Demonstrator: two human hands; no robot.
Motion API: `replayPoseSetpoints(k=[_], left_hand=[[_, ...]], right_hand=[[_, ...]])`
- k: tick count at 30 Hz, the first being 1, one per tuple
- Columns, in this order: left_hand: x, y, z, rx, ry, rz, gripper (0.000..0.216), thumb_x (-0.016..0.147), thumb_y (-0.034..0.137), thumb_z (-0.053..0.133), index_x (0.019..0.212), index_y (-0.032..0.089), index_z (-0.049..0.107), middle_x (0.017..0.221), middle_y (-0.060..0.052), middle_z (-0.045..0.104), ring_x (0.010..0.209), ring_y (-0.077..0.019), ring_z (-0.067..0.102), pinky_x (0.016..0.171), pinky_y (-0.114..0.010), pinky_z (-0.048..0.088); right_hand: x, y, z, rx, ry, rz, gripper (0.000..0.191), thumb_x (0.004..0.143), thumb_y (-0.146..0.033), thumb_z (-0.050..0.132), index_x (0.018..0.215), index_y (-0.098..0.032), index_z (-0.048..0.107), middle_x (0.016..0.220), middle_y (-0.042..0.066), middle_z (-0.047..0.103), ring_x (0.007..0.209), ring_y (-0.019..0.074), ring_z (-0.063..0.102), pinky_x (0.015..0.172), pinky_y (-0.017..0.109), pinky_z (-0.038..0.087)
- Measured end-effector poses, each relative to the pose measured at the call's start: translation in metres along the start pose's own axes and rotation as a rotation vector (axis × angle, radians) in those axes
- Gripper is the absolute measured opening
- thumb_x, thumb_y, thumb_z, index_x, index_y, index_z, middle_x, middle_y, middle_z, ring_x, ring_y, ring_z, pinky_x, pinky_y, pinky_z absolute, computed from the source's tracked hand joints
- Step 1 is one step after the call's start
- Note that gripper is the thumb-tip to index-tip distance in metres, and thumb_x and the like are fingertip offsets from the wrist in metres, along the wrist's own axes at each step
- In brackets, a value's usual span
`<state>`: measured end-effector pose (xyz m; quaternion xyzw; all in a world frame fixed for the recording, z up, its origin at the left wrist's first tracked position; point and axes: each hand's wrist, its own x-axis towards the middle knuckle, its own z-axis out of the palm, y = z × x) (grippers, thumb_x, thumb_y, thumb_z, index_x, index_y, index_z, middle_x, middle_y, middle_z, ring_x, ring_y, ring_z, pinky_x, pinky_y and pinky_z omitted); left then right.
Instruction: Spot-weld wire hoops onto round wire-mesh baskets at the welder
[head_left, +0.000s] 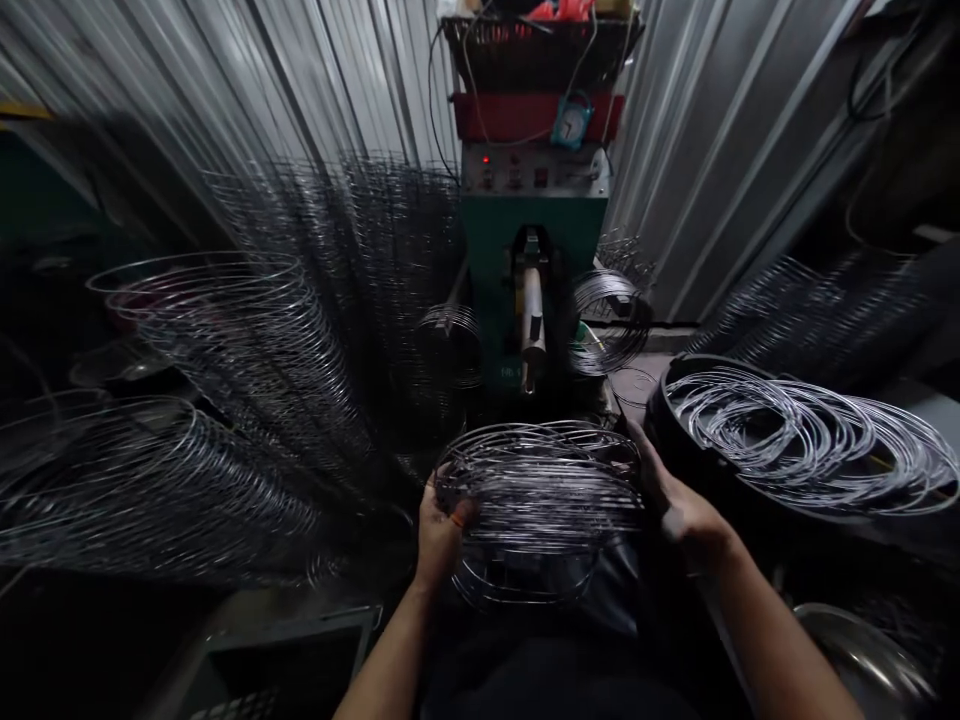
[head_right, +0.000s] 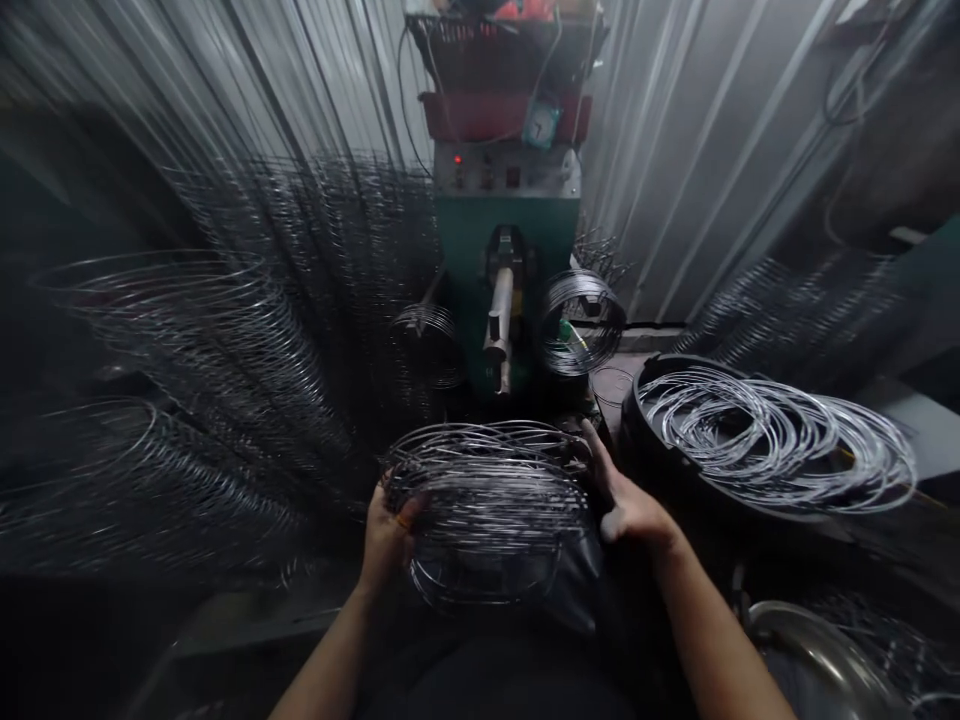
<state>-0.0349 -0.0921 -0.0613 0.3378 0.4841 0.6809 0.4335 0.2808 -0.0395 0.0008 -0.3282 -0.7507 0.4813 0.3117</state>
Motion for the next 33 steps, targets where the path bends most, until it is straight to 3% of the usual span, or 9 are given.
replayPoseSetpoints(k=[2, 5, 8, 11, 16, 24, 27, 31, 33], left_hand=[[0.002, 0.002, 0.008, 0.009, 0.018, 0.005, 0.056, 0.063, 0.036, 0.078, 0.111, 0.019, 0.055, 0.106, -0.004, 0.063, 0.097, -0.0192, 0.06, 0.09, -0.031, 0.044], [0.003, 0.006, 0.015, 0.037, 0.031, 0.036, 0.053, 0.067, 0.037, 0.075, 0.112, 0.018, 0.055, 0.106, -0.005, 0.063, 0.097, -0.0195, 0.06, 0.091, -0.032, 0.044], [0.001, 0.014, 0.009, 0.073, 0.03, 0.062, 0.055, 0.068, 0.039, 0.075, 0.115, 0.019, 0.055, 0.107, -0.006, 0.063, 0.099, -0.0214, 0.06, 0.092, -0.034, 0.044], [-0.002, 0.028, -0.004, 0.067, -0.042, 0.122, 0.072, 0.061, 0.04, 0.08, 0.124, 0.02, 0.051, 0.116, -0.009, 0.06, 0.107, -0.0259, 0.057, 0.093, -0.036, 0.045], [-0.001, 0.04, -0.017, 0.114, -0.213, 0.13, 0.098, 0.052, 0.043, 0.085, 0.136, 0.023, 0.039, 0.131, -0.011, 0.052, 0.119, -0.03, 0.05, 0.097, -0.038, 0.044], [0.003, 0.025, -0.01, 0.117, -0.088, 0.182, 0.082, 0.06, 0.049, 0.079, 0.131, 0.022, 0.048, 0.12, -0.011, 0.06, 0.111, -0.0289, 0.056, 0.097, -0.038, 0.045], [0.001, 0.028, -0.004, 0.143, -0.015, 0.187, 0.069, 0.07, 0.042, 0.073, 0.132, 0.024, 0.048, 0.126, -0.008, 0.057, 0.115, -0.0254, 0.054, 0.102, -0.036, 0.041], [0.001, 0.029, -0.001, 0.12, -0.022, 0.175, 0.064, 0.072, 0.034, 0.072, 0.131, 0.026, 0.049, 0.128, -0.007, 0.056, 0.117, -0.0228, 0.053, 0.103, -0.033, 0.039], [0.004, 0.028, -0.001, 0.097, -0.039, 0.172, 0.06, 0.07, 0.031, 0.073, 0.126, 0.025, 0.053, 0.127, -0.006, 0.057, 0.115, -0.0228, 0.054, 0.101, -0.034, 0.041]], right_hand=[[-0.004, 0.008, 0.02, -0.075, 0.203, 0.015, 0.125, 0.06, -0.079, 0.061, 0.147, -0.025, -0.009, 0.147, 0.015, 0.026, 0.132, 0.0309, 0.033, 0.106, 0.05, 0.027], [0.004, 0.009, 0.035, -0.137, 0.492, 0.012, 0.096, 0.075, -0.065, 0.06, 0.148, -0.025, 0.013, 0.139, 0.013, 0.039, 0.127, 0.0289, 0.039, 0.107, 0.047, 0.029], [0.01, 0.003, 0.039, -0.144, 0.57, -0.045, 0.081, 0.079, -0.061, 0.057, 0.144, -0.023, 0.026, 0.133, 0.012, 0.046, 0.121, 0.0283, 0.045, 0.104, 0.044, 0.034], [0.007, -0.001, 0.041, -0.16, 0.497, -0.075, 0.086, 0.078, -0.061, 0.06, 0.145, -0.023, 0.022, 0.137, 0.013, 0.041, 0.12, 0.0291, 0.046, 0.102, 0.044, 0.038], [0.002, 0.0, 0.04, -0.334, 0.254, -0.064, 0.117, 0.067, -0.064, 0.069, 0.148, -0.02, -0.003, 0.142, 0.018, 0.033, 0.124, 0.0349, 0.041, 0.098, 0.05, 0.041], [0.012, -0.058, 0.027, -0.844, 0.069, -0.155, 0.12, 0.065, -0.075, 0.061, 0.149, -0.017, -0.002, 0.147, 0.019, 0.025, 0.131, 0.0379, 0.029, 0.104, 0.053, 0.034], [0.011, -0.086, 0.025, -0.949, 0.086, -0.141, 0.117, 0.07, -0.072, 0.059, 0.149, -0.015, -0.006, 0.147, 0.02, 0.024, 0.131, 0.038, 0.03, 0.104, 0.053, 0.033], [0.01, -0.106, 0.016, -0.991, -0.133, -0.186, 0.122, 0.066, -0.077, 0.058, 0.149, -0.016, -0.007, 0.149, 0.019, 0.022, 0.132, 0.0382, 0.03, 0.105, 0.05, 0.033], [0.015, -0.107, 0.018, -1.006, -0.158, -0.192, 0.123, 0.065, -0.077, 0.058, 0.148, -0.014, -0.007, 0.149, 0.019, 0.022, 0.132, 0.0386, 0.028, 0.106, 0.05, 0.031]])
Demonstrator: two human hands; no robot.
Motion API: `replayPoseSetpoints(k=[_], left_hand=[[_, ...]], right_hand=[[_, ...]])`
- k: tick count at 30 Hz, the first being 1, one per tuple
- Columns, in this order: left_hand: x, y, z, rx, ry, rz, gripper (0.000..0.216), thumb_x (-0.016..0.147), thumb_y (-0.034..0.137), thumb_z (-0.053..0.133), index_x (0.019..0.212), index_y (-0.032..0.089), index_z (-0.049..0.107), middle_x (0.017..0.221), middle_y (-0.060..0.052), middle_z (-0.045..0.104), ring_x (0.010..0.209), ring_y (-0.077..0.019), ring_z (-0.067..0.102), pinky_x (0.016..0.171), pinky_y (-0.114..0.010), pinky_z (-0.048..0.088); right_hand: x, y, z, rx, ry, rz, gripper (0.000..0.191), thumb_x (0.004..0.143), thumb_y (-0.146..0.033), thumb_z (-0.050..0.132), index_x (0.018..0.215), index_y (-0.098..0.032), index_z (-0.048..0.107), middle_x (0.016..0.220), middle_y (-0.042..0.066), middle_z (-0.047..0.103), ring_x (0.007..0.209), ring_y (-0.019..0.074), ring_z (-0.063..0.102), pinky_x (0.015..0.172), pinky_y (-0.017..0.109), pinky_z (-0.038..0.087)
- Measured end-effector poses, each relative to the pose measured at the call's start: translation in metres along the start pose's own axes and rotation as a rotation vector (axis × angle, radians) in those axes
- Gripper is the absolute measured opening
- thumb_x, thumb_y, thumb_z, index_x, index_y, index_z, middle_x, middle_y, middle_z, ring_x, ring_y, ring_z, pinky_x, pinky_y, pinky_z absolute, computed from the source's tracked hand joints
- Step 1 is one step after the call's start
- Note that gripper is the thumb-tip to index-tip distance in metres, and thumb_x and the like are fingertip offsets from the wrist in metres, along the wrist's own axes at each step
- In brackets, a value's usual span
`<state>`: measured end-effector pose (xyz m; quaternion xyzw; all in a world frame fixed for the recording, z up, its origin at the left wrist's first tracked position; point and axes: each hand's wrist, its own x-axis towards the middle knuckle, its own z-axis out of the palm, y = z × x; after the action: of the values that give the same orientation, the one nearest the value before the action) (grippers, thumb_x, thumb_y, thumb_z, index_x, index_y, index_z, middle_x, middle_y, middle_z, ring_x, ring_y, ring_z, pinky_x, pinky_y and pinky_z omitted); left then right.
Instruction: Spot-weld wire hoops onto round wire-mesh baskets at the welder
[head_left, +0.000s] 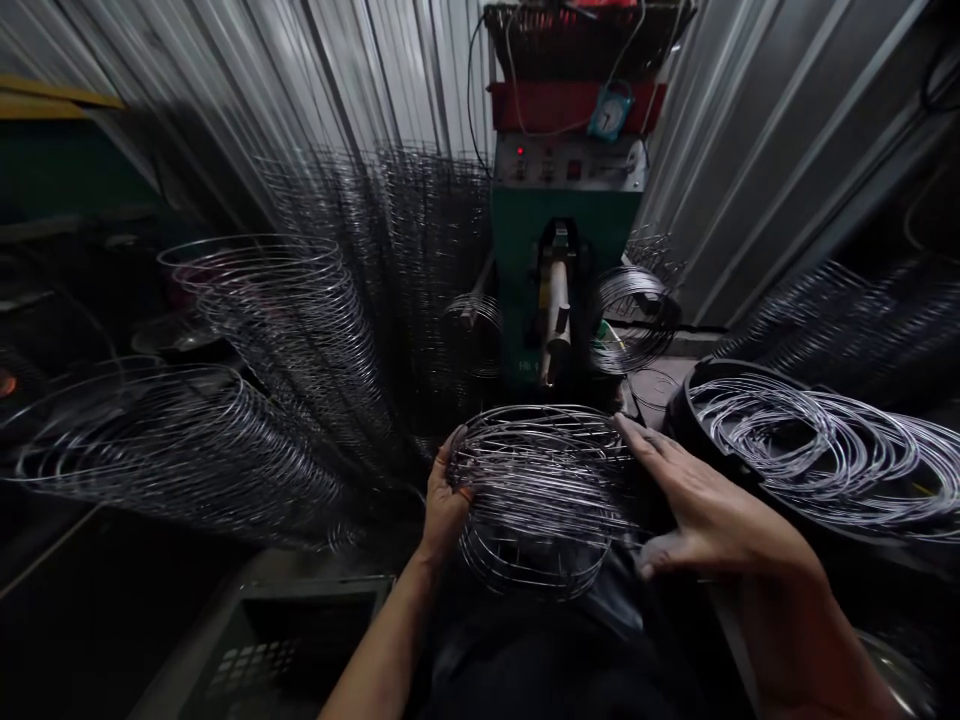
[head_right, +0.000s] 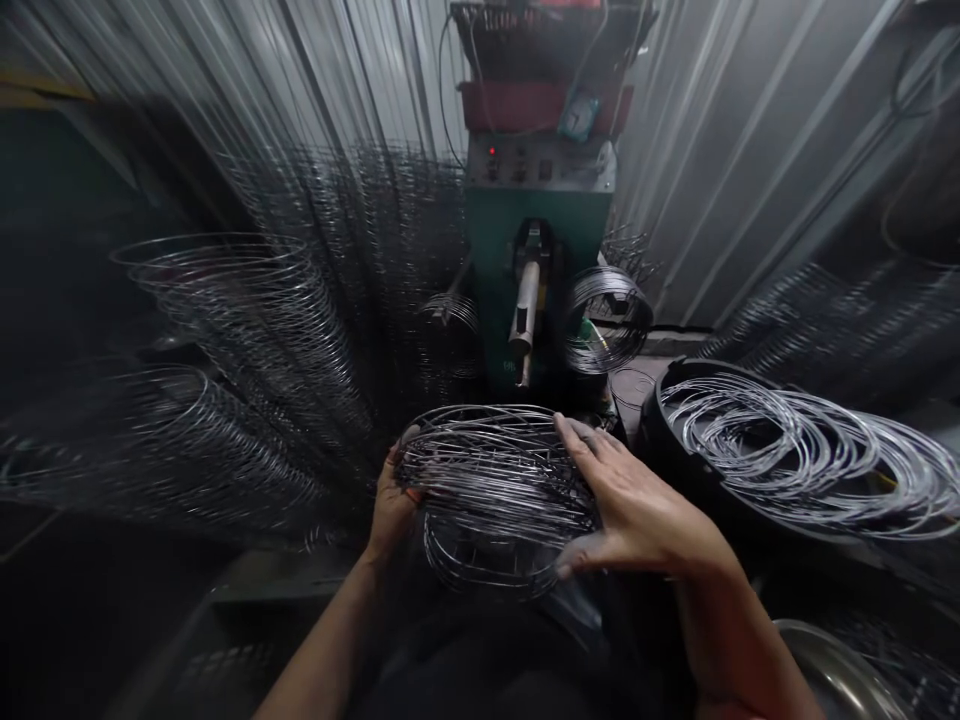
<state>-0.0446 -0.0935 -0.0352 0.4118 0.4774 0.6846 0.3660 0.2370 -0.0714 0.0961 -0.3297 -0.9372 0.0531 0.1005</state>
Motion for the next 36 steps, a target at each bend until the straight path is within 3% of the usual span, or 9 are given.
replayPoseSetpoints(k=[6, 9, 15, 19, 22, 26, 31, 33, 36], left_hand=[[0.009, -0.01, 0.003, -0.033, 0.056, -0.044, 0.06, 0.064, 0.024, 0.075, 0.121, 0.023, 0.056, 0.116, -0.005, 0.063, 0.106, -0.0224, 0.059, 0.097, -0.035, 0.044], [0.015, -0.013, 0.006, -0.033, 0.057, -0.044, 0.057, 0.067, 0.027, 0.074, 0.12, 0.023, 0.055, 0.116, -0.005, 0.062, 0.107, -0.0211, 0.058, 0.099, -0.035, 0.041], [0.024, -0.009, 0.009, -0.018, 0.023, -0.039, 0.059, 0.065, 0.03, 0.077, 0.119, 0.018, 0.055, 0.112, -0.007, 0.064, 0.105, -0.0219, 0.06, 0.1, -0.037, 0.04], [0.023, -0.002, 0.013, -0.026, 0.042, -0.046, 0.059, 0.063, 0.031, 0.078, 0.116, 0.017, 0.055, 0.109, -0.008, 0.066, 0.102, -0.0228, 0.062, 0.098, -0.038, 0.043], [0.02, 0.0, 0.016, -0.032, 0.038, -0.025, 0.059, 0.064, 0.031, 0.078, 0.116, 0.017, 0.055, 0.109, -0.009, 0.066, 0.101, -0.0228, 0.062, 0.097, -0.038, 0.045], [0.016, 0.0, 0.018, -0.04, 0.026, -0.026, 0.062, 0.061, 0.03, 0.079, 0.117, 0.018, 0.056, 0.111, -0.008, 0.065, 0.1, -0.0227, 0.062, 0.095, -0.036, 0.046], [0.012, -0.004, 0.021, -0.108, 0.009, -0.077, 0.067, 0.06, 0.026, 0.079, 0.122, 0.019, 0.054, 0.112, -0.007, 0.065, 0.103, -0.023, 0.062, 0.098, -0.038, 0.044], [0.011, -0.007, 0.022, -0.121, -0.007, -0.079, 0.067, 0.062, 0.025, 0.078, 0.123, 0.019, 0.053, 0.115, -0.007, 0.064, 0.105, -0.023, 0.061, 0.1, -0.038, 0.042], [0.009, -0.011, 0.021, -0.125, -0.015, -0.075, 0.065, 0.063, 0.024, 0.077, 0.124, 0.019, 0.053, 0.116, -0.007, 0.063, 0.106, -0.0228, 0.06, 0.101, -0.039, 0.04]], right_hand=[[0.041, -0.011, 0.03, -0.205, 0.164, 0.169, 0.112, 0.066, -0.069, 0.063, 0.148, -0.012, 0.012, 0.14, 0.022, 0.037, 0.127, 0.0432, 0.032, 0.106, 0.063, 0.01], [0.06, -0.007, 0.037, -0.261, 0.181, 0.193, 0.101, 0.071, -0.062, 0.062, 0.146, -0.011, 0.019, 0.133, 0.022, 0.044, 0.125, 0.044, 0.032, 0.104, 0.066, 0.006], [0.092, 0.006, 0.04, -0.264, 0.096, 0.076, 0.1, 0.072, -0.045, 0.062, 0.147, -0.01, 0.006, 0.143, 0.023, 0.03, 0.132, 0.0396, 0.024, 0.104, 0.056, 0.019], [0.103, 0.007, 0.05, -0.289, 0.136, 0.102, 0.104, 0.07, -0.035, 0.065, 0.148, -0.009, 0.001, 0.129, 0.022, 0.044, 0.117, 0.0387, 0.039, 0.096, 0.052, 0.03], [0.105, 0.01, 0.053, -0.297, 0.199, 0.153, 0.102, 0.07, -0.033, 0.067, 0.147, -0.009, 0.005, 0.122, 0.022, 0.048, 0.108, 0.0372, 0.044, 0.089, 0.048, 0.036], [0.106, 0.015, 0.049, -0.237, 0.178, 0.169, 0.103, 0.066, -0.045, 0.072, 0.146, -0.014, 0.014, 0.134, 0.023, 0.039, 0.116, 0.0392, 0.041, 0.088, 0.049, 0.036], [0.107, 0.024, 0.046, -0.158, 0.152, 0.147, 0.092, 0.068, -0.043, 0.071, 0.14, -0.011, 0.024, 0.117, 0.018, 0.055, 0.107, 0.0335, 0.051, 0.098, 0.053, 0.027], [0.108, 0.03, 0.046, -0.123, 0.154, 0.107, 0.097, 0.061, -0.044, 0.076, 0.138, -0.01, 0.027, 0.127, 0.021, 0.047, 0.118, 0.0351, 0.043, 0.101, 0.053, 0.026], [0.112, 0.037, 0.041, -0.079, 0.11, 0.065, 0.098, 0.054, -0.042, 0.08, 0.133, -0.01, 0.032, 0.137, 0.024, 0.035, 0.126, 0.0357, 0.035, 0.096, 0.048, 0.034]])
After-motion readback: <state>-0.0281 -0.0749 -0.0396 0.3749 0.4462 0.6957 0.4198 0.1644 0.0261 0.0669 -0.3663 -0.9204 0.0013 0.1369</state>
